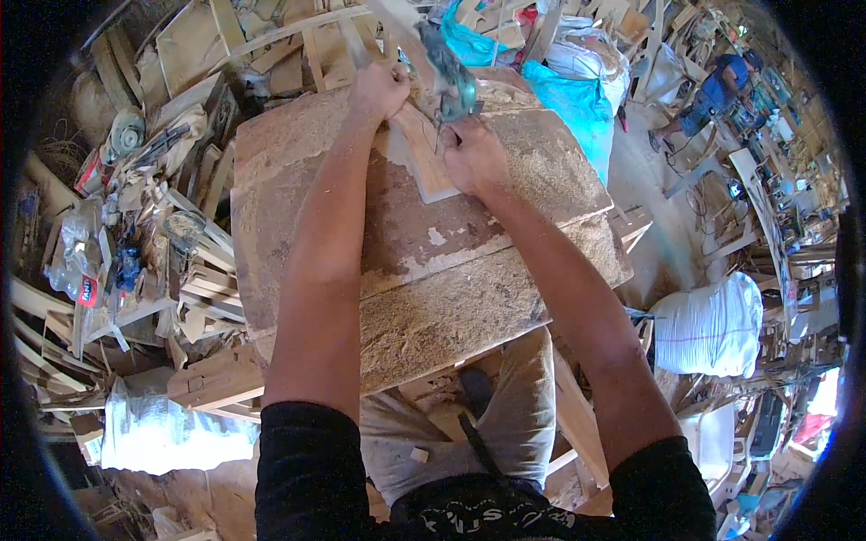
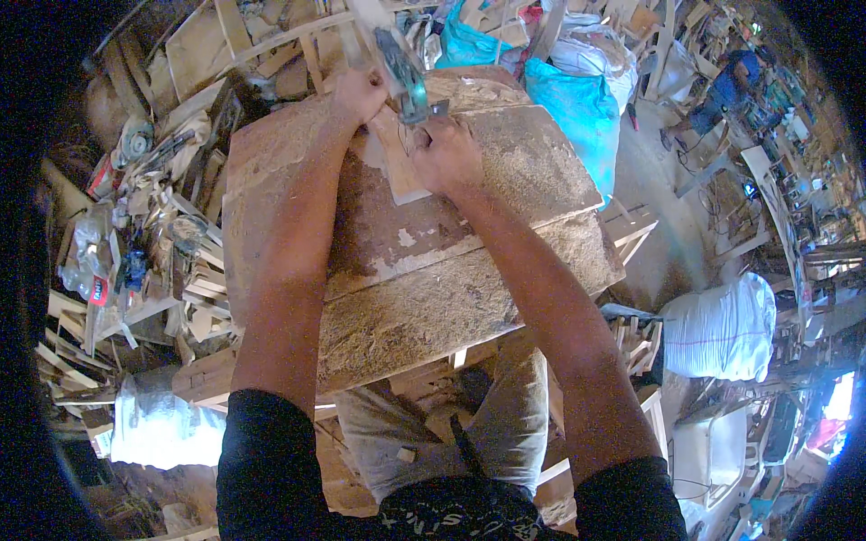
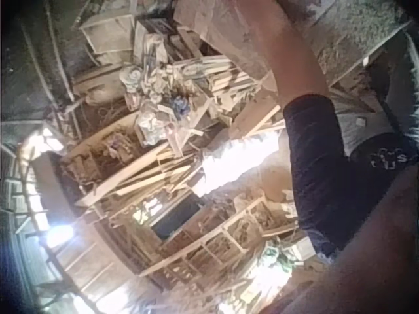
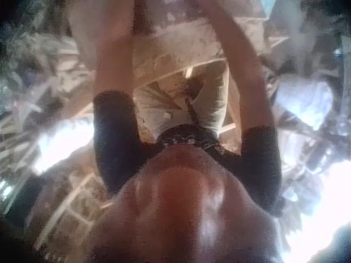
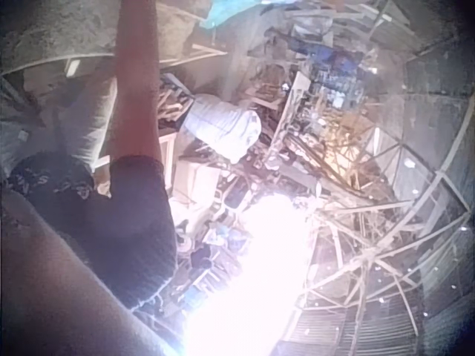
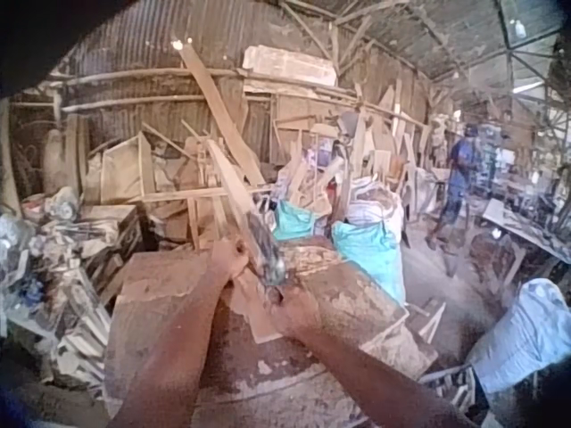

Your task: The person uses a jigsaw to cut curved shapes from several small wooden planks, holding the wood against a workbench by hand and moving the saw along marked lines.

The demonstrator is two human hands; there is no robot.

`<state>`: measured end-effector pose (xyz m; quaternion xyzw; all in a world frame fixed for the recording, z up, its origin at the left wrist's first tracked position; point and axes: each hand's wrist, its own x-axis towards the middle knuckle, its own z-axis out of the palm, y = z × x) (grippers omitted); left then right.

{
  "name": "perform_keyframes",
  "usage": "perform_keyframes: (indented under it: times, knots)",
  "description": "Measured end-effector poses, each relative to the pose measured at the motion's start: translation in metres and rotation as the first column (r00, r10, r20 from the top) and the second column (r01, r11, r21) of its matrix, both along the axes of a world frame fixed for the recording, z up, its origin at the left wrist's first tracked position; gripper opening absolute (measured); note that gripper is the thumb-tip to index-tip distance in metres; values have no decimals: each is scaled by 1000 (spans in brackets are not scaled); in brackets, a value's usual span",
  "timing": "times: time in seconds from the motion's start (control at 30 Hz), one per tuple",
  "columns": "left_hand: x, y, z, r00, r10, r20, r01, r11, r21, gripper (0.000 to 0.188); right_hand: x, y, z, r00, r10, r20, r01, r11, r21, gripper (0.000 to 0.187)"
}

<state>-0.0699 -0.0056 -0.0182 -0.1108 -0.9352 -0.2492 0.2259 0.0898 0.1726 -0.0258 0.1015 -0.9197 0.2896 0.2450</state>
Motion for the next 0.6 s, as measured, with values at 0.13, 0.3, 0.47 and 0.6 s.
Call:
perform_keyframes:
  times: [0.13,0.3,0.47,0.6]
  knots:
    - [5,8,6,1000,-15,23,16,1000,-23,47,1,7,-1,1000,19,-15,-19,1000,-8,26]
    - [-1,-7,1,1000,27,4,-27,999,-24,48,1,-5,2,999,-22,39,21,999,35,23]
    - [21,10,4,992,68,105,-56,993,-108,55,-7,7,-10,996,34,-83,-33,999,8,26]
    - [68,46,-9,959,180,220,-206,974,98,77,-5,13,-20,999,-34,-24,34,999,0,33]
